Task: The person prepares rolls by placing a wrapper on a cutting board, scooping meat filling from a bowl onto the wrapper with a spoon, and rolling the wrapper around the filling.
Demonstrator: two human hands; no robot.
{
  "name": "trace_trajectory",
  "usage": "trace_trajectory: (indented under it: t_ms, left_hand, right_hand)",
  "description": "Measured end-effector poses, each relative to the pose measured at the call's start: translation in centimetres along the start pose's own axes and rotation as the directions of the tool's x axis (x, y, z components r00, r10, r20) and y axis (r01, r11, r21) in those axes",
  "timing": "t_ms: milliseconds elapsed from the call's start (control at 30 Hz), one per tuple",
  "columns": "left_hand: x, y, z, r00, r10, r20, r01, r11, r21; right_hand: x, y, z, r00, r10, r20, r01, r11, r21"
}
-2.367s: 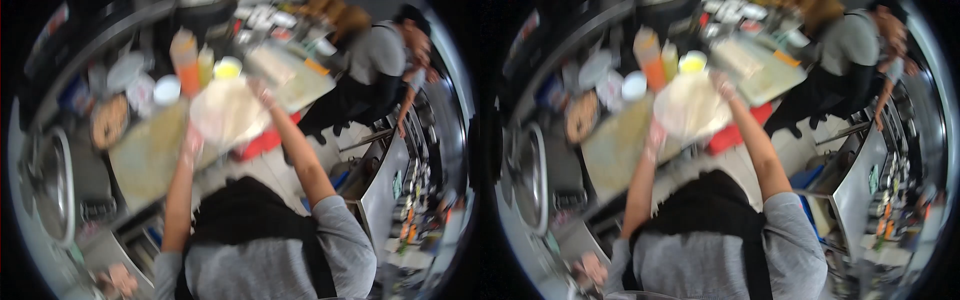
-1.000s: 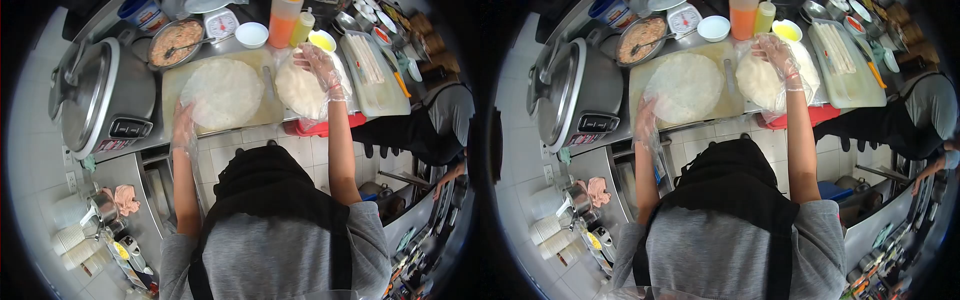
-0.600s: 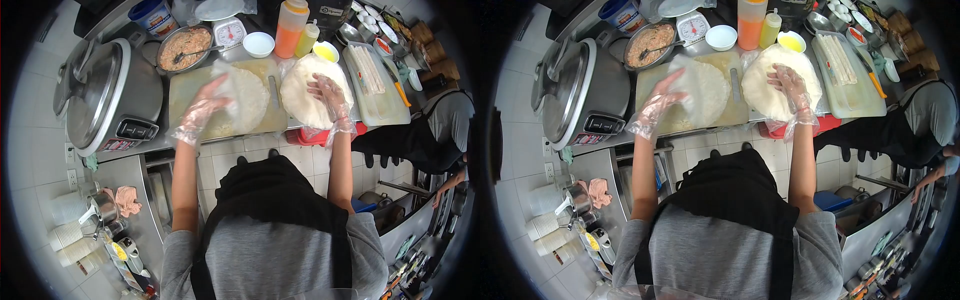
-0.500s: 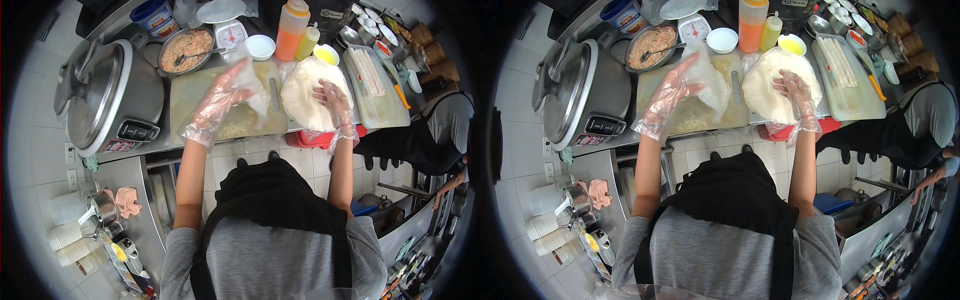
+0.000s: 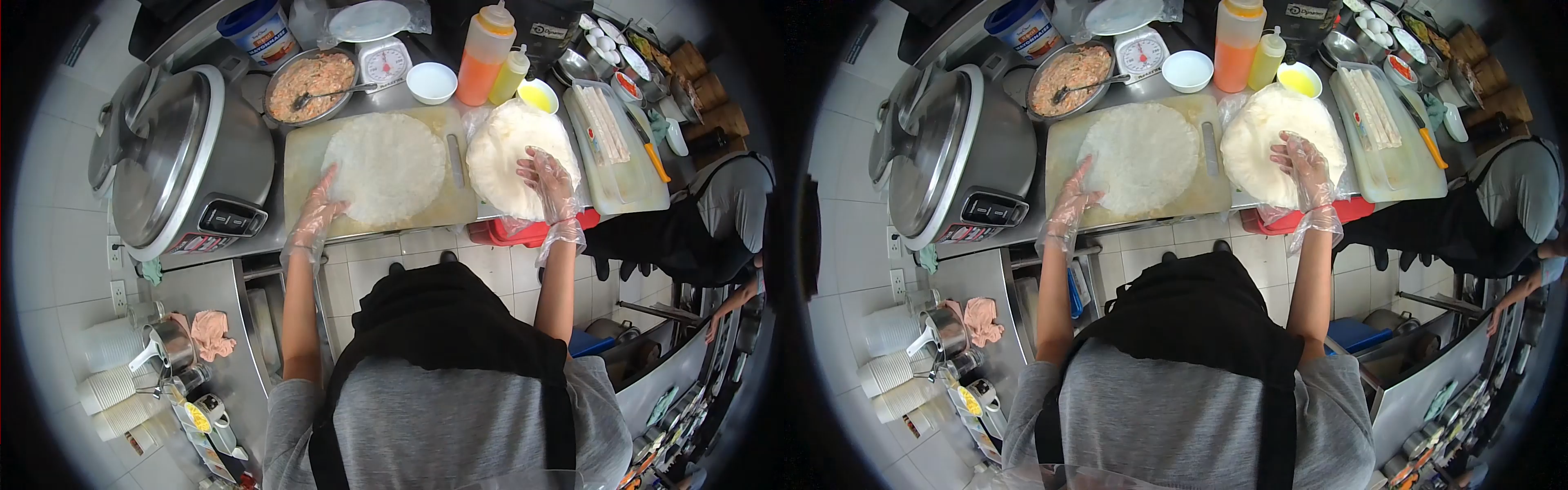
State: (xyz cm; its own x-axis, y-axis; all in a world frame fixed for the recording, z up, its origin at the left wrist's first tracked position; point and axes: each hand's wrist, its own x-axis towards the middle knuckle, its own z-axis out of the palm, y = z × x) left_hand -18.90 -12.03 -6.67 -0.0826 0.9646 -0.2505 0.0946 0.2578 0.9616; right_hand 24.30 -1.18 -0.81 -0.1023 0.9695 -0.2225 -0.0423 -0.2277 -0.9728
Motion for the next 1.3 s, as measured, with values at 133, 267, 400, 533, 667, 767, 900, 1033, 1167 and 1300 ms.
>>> trace_trajectory:
  t_ms: [133, 267, 400, 533, 667, 767, 900, 1033, 1167, 1300]
  left_hand:
    - [-0.9, 1.3, -0.9, 0.997, -0.070, -0.018, 0.072, 0.988, 0.138]
    - [-0.5, -0.4, -2.9, 0.999, 0.049, -0.020, -0.033, 0.868, 0.495]
    - [-2.4, 1.0, -2.6, 0.970, 0.183, -0.161, 0.039, 0.536, 0.844]
    - [-3.1, 4.9, 1.2, 0.932, 0.317, -0.176, 0.098, 0.246, 0.964]
    - [1.6, -1.4, 3.5, 0.900, 0.435, 0.017, -0.123, 0.217, 0.968]
    - [2.7, -2.4, 4.2, 0.904, 0.420, -0.081, -0.091, 0.374, 0.923]
    - [2.4, -3.0, 3.3, 0.897, 0.412, -0.161, -0.038, 0.434, 0.900]
    - [2.3, -2.8, 3.0, 0.866, 0.433, -0.252, 0.042, 0.438, 0.898]
    - [2.6, -1.2, 2.6, 0.891, 0.365, -0.269, 0.123, 0.376, 0.918]
    - [4.5, 1.7, 2.3, 0.836, 0.349, -0.424, -0.200, 0.912, 0.357]
  right_hand:
    - [0.6, -0.5, 2.2, 0.999, -0.008, 0.051, 0.011, 0.998, -0.055]
    - [0.9, 0.3, 6.7, 0.972, -0.120, 0.200, 0.124, 0.992, -0.003]
    - [1.9, 2.3, 12.8, 0.936, -0.220, 0.275, 0.351, 0.635, -0.688]
    - [2.3, 6.2, 19.9, 0.767, -0.429, 0.477, 0.632, 0.380, -0.675]
    - [2.5, 8.1, 25.2, 0.736, -0.257, 0.626, 0.664, 0.095, -0.742]
    - [3.0, 8.4, 25.3, 0.780, -0.191, 0.596, 0.616, 0.062, -0.786]
    - [4.0, 8.5, 23.2, 0.852, -0.233, 0.468, 0.498, 0.085, -0.863]
    - [5.1, 7.3, 20.4, 0.894, -0.258, 0.365, 0.382, 0.014, -0.924]
    - [5.8, 3.0, 20.9, 0.909, -0.139, 0.393, 0.371, -0.159, -0.915]
    - [9.2, -0.7, 24.1, 0.673, -0.429, 0.602, 0.667, 0.002, -0.745]
